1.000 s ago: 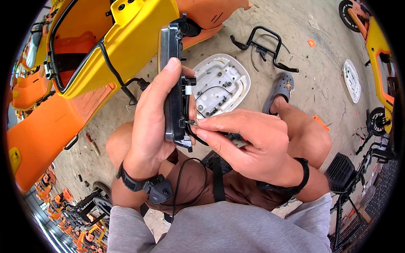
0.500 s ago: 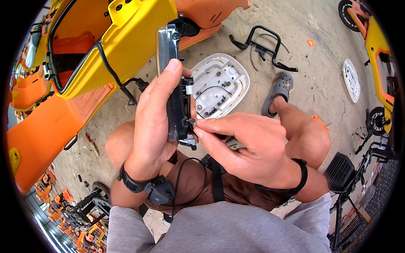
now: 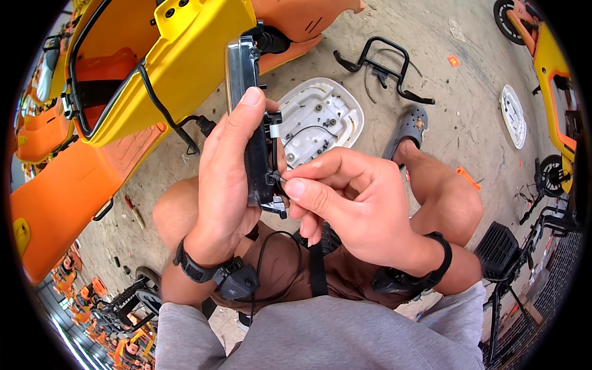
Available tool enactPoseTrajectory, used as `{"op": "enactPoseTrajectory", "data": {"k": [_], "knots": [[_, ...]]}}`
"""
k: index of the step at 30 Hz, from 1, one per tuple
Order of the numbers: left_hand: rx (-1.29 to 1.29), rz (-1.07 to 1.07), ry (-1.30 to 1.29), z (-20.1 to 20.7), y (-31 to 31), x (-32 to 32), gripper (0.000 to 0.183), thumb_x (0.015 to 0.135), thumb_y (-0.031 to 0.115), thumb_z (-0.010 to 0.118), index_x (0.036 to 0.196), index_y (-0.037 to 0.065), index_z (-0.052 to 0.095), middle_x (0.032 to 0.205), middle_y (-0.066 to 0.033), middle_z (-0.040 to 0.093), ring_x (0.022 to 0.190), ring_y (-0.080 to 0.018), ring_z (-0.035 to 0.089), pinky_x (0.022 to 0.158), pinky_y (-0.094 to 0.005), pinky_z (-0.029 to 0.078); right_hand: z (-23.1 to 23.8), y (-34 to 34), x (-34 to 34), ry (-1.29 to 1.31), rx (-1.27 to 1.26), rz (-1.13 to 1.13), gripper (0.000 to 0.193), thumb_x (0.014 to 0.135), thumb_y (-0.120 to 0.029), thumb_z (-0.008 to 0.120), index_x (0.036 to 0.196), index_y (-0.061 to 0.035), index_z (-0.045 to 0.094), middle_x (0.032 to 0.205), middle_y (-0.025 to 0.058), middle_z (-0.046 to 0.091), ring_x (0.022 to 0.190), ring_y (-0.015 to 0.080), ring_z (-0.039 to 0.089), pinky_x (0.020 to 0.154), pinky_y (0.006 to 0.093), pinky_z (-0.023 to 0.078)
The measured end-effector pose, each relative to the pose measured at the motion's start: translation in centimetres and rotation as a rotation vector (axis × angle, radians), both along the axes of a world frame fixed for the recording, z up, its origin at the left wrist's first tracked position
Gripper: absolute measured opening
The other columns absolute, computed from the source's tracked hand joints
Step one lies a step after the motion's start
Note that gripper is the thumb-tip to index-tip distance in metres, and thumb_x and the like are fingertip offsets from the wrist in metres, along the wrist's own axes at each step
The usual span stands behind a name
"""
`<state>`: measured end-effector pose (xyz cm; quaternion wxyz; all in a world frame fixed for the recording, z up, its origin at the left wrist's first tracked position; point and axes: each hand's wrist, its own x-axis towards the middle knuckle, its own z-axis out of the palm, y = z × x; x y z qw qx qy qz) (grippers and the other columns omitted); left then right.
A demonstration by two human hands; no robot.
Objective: The person manipulates a motorcycle turn signal assembly by hand, removing internal components and threading a wire back through the housing while sitting.
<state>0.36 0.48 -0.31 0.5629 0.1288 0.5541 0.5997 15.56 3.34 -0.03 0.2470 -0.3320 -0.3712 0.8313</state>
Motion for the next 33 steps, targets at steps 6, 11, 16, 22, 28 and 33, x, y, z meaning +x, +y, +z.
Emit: {"op": "enactPoseTrajectory", "data": {"k": [6,11,16,22,28,33], "knots": [[-0.005,-0.059,0.011,0.1,0.0,-0.3,0.041,0.094,0.043,0.060,0.101,0.003,0.056,0.061,-0.0011,0.052,0.047,-0.0071,0.050,0.042,-0.0200,0.038,-0.5,1.3,0.5,0.108,-0.238,0.129,0.018,0.093,-0.009,0.064,0.095,0.0080,0.061,0.073,0.0092,0.065,0.055,0.0095,0.060,0.047,0.0219,0.050],[-0.045,-0.074,-0.005,0.4,-0.1,-0.3,0.039,0.092,0.042,0.062,0.098,0.004,0.058,0.064,0.0001,0.053,0.048,-0.0066,0.051,0.043,-0.0193,0.040,0.3,1.0,0.5,-0.022,-0.015,0.111,0.014,0.090,-0.007,0.066,0.092,0.0065,0.062,0.072,0.0098,0.066,0.054,0.0110,0.061,0.046,0.0237,0.048],[-0.079,-0.101,0.081,0.2,0.1,0.0,0.042,0.097,0.043,0.050,0.105,0.002,0.051,0.054,-0.0040,0.047,0.041,-0.0111,0.043,0.042,-0.0233,0.036,-1.6,-0.5,0.3,-0.179,1.005,-0.122,0.014,0.077,0.004,0.070,0.091,0.0054,0.065,0.072,0.0120,0.066,0.055,0.0195,0.064,0.048,0.0274,0.049],[-0.062,-0.073,-0.060,-0.2,-0.2,-0.3,0.038,0.092,0.041,0.064,0.097,0.004,0.060,0.064,-0.0016,0.055,0.048,-0.0077,0.052,0.043,-0.0203,0.040,-1.8,-0.4,0.4,-0.283,1.538,-0.217,0.019,0.070,0.006,0.075,0.087,0.0023,0.069,0.075,0.0117,0.070,0.061,0.0223,0.069,0.051,0.0261,0.053],[-0.090,-0.088,0.047,-0.1,0.2,0.0,0.041,0.098,0.042,0.050,0.103,0.002,0.053,0.052,-0.0056,0.047,0.043,-0.0116,0.045,0.040,-0.0227,0.034,-1.0,-0.5,0.3,-0.154,0.767,-0.095,0.012,0.082,0.003,0.066,0.094,0.0070,0.065,0.074,0.0103,0.066,0.057,0.0133,0.062,0.049,0.0252,0.050],[-0.049,-0.116,0.044,0.4,0.2,-0.1,0.041,0.098,0.042,0.049,0.105,0.002,0.052,0.052,-0.0058,0.048,0.041,-0.0113,0.045,0.038,-0.0215,0.034,0.0,1.3,0.7,0.021,-0.119,0.123,0.013,0.091,-0.006,0.064,0.093,0.0071,0.062,0.071,0.0085,0.065,0.055,0.0102,0.061,0.046,0.0241,0.049]]}}
